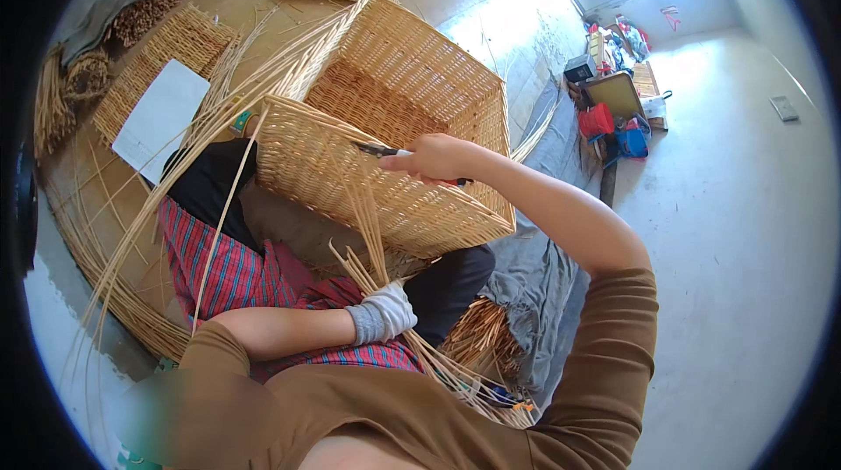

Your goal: Weaving a large rectangular wicker basket and trimming the excess reeds with shears.

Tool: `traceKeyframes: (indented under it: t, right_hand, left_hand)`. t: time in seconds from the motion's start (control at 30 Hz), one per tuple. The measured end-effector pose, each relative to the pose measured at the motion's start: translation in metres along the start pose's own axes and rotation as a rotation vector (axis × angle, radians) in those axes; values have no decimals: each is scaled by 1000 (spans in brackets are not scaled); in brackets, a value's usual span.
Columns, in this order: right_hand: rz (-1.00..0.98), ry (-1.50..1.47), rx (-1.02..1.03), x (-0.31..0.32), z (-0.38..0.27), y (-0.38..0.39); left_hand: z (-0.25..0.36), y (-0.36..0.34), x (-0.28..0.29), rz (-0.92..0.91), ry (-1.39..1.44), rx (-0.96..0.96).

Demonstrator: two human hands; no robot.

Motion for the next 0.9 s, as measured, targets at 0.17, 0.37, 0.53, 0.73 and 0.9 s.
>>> traceKeyframes:
  t: [0.17,0.37,0.53,0.73,0.9]
  right_hand:
    - [-9,17,-3,0,-11,-13]
    - [89,60,118,-3,-43,-24]
    - [-6,75,155,2,-75,55]
    - [-382,-161,589,11,-107,128]
    - [-249,-356,330,26,-51,65]
  left_hand:
    - [-16,12,-2,65,-320,226]
    - [-16,5,-5,38,-183,244]
    - [-22,-25,45,489,307,297]
    - [-102,-69,35,1330,620,378]
    - [-117,66,77,2225,1748,853]
Point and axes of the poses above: each hand's wrist, its own y-axis away from the middle knuckle, its own x-axis out of the back of the hand, z = x × y, the point moved 1 cm from there along -y, towards the middle knuckle, and after that the axes turned 10 degrees about z, right-handed, at the moved point
